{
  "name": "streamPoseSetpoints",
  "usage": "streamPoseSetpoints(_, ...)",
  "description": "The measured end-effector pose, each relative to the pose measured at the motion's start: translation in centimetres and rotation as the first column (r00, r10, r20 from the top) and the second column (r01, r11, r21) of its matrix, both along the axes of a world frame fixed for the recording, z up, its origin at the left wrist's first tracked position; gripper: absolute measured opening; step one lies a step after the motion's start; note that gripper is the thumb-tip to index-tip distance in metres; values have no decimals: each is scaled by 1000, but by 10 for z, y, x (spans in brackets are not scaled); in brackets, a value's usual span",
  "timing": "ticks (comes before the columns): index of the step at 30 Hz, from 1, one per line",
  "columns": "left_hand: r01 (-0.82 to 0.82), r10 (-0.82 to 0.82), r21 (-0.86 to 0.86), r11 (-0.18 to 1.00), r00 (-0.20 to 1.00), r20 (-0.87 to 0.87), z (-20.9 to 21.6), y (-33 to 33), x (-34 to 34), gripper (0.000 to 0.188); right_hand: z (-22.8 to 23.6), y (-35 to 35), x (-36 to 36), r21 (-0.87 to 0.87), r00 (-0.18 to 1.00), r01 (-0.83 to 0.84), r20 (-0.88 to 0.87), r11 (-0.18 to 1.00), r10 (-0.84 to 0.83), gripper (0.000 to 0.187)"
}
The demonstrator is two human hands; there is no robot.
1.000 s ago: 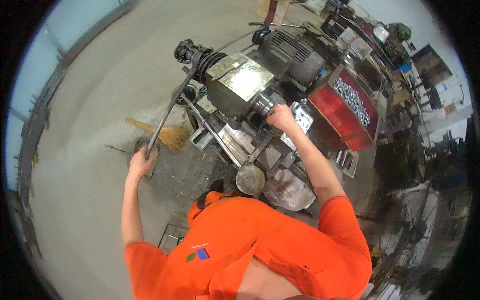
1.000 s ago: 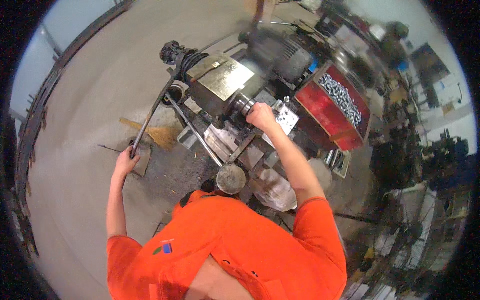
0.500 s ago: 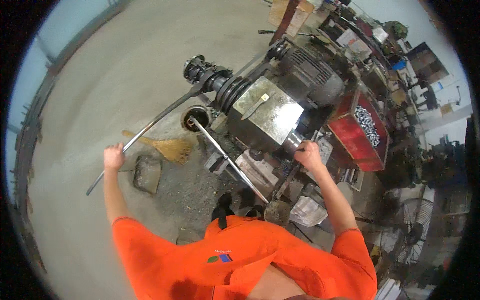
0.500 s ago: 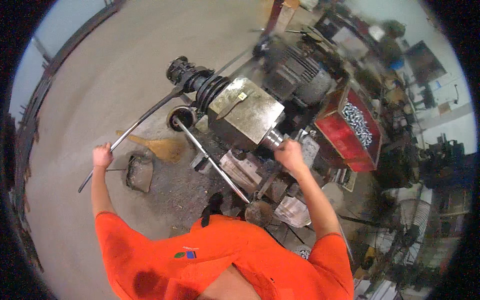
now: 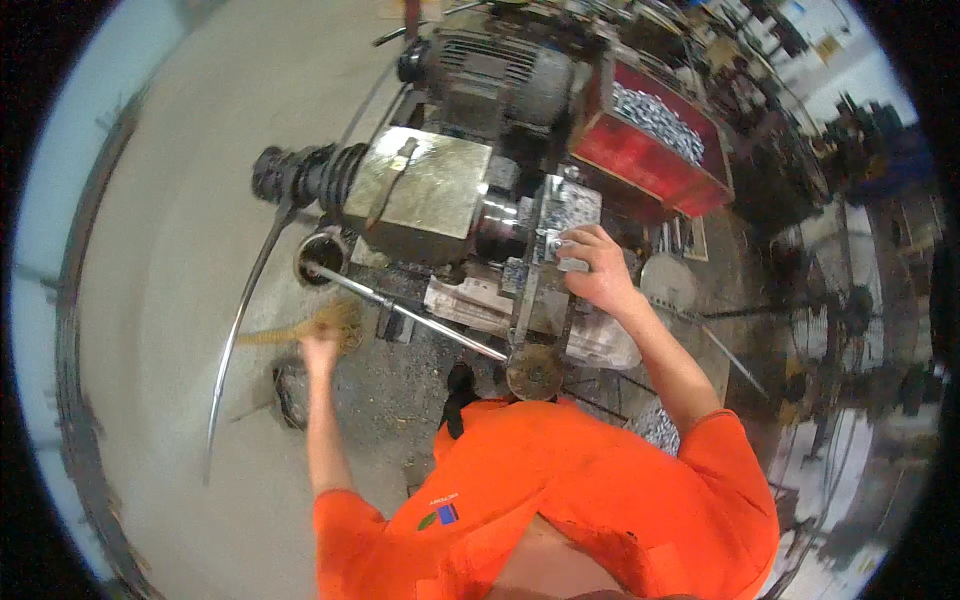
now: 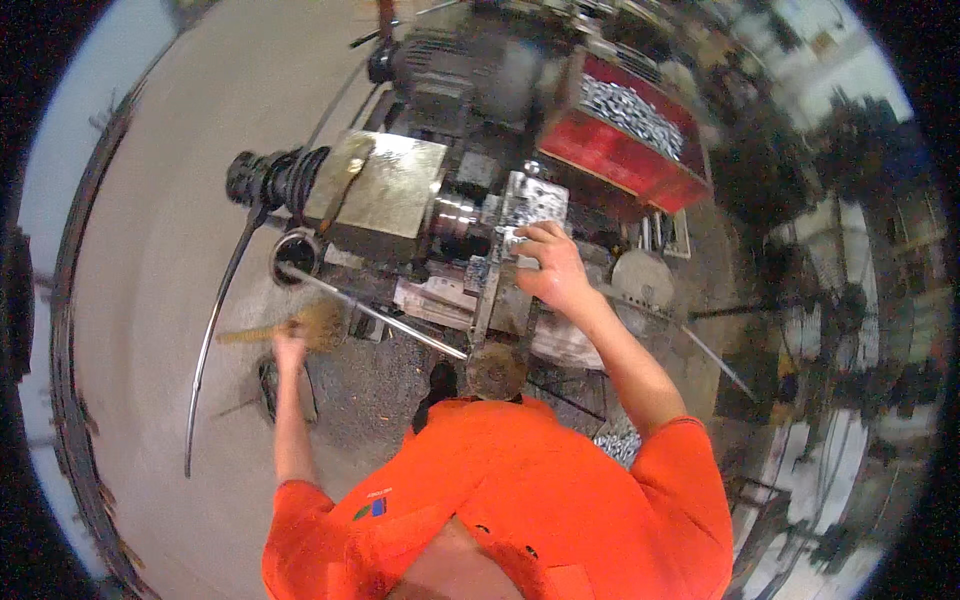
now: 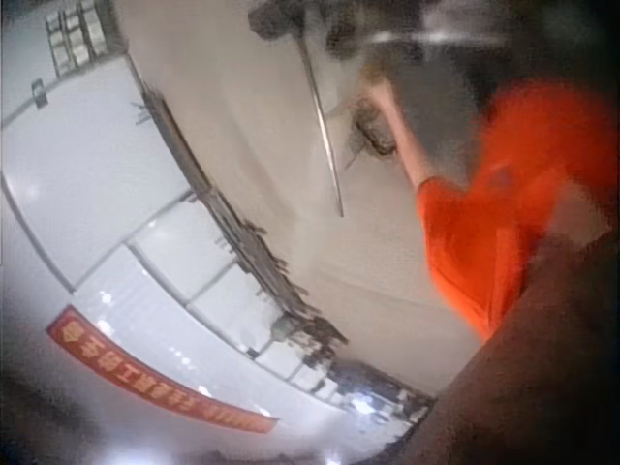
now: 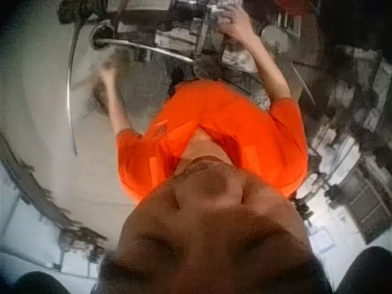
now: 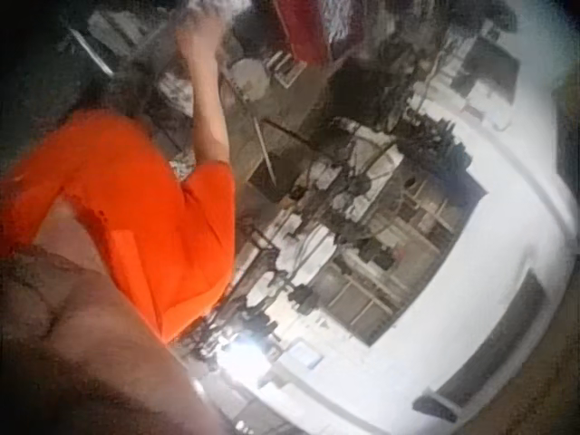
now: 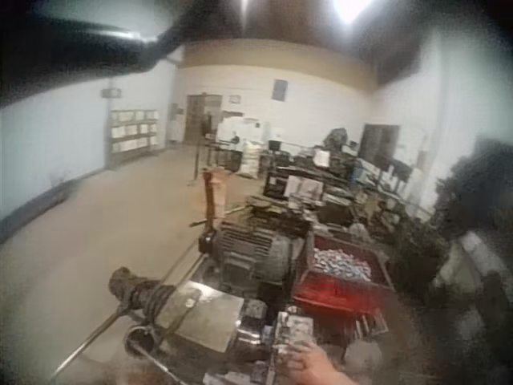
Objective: The person repeatedly loads small metal pieces into a forming machine, uses a long metal rod to operate the machine, and collects the finished parts into a perforated metal basket. The cycle of loading, operating, and collecting is repeated continuously.
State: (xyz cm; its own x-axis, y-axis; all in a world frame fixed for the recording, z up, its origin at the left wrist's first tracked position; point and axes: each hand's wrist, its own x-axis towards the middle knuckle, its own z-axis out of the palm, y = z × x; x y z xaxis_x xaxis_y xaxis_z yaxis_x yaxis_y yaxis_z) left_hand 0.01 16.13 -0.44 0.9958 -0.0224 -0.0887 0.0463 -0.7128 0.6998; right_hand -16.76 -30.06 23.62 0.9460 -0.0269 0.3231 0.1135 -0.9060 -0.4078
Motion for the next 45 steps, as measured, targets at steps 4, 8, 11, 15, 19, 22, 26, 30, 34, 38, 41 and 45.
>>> streamPoseSetpoints(4, 562, -449, 457, 690, 827, -339, -87, -91, -33, 42, -16, -28, -77, -26, 980, 189, -57, 982, -190, 29)
streamPoseSetpoints(8, 736, -634, 667, 116, 572, -520, -47, -102, 21, 21, -24, -50, -157, -35, 926, 332, -176, 943, -333, 29)
streamPoseSetpoints(11, 653, -651, 745, 139, 627, -428, -56, -103, 21, 19, -32, -74, -204, -61, 812, 517, -281, 854, -511, 31)
streamPoseSetpoints(15, 564, -498, 667, 487, 807, -318, 4, -110, 1, 23, -67, -143, -278, -108, 618, 722, -343, 683, -707, 42)
streamPoseSetpoints(19, 438, -359, 437, 785, 898, -255, 38, -69, 0, 33, -107, -227, -338, -408, 362, 739, -430, 536, -827, 60)
streamPoseSetpoints(22, 319, -291, 48, 947, 909, -298, 68, -89, 3, 39, -166, -292, -425, -548, 87, 732, -513, 404, -854, 66)
streamPoseSetpoints(26, 93, -163, -203, 975, 917, -363, 98, -99, -14, 49, -174, -294, -407, -575, 89, 725, -465, 378, -881, 37)
streamPoseSetpoints(30, -124, -33, -287, 950, 873, -486, 94, -147, -16, 44, -184, -265, -433, -536, 141, 783, -341, 316, -929, 24)
streamPoseSetpoints(34, -305, 177, -367, 879, 923, -342, 65, -157, -23, 29, -183, -172, -438, -463, 128, 833, -374, 305, -918, 24)
streamPoseSetpoints(38, -283, 280, -575, 768, 955, -96, 50, -178, -27, 17, -213, -79, -438, -159, 237, 932, -408, 325, -882, 23)
streamPoseSetpoints(41, -245, 252, -550, 798, 966, -65, 50, -175, -24, 15, -207, -35, -408, 156, 264, 964, -483, 214, -835, 25)
streamPoseSetpoints(45, -279, 303, -529, 801, 952, -43, 58, -189, -25, 16, -240, 2, -386, 371, 258, 925, -462, 79, -848, 21)
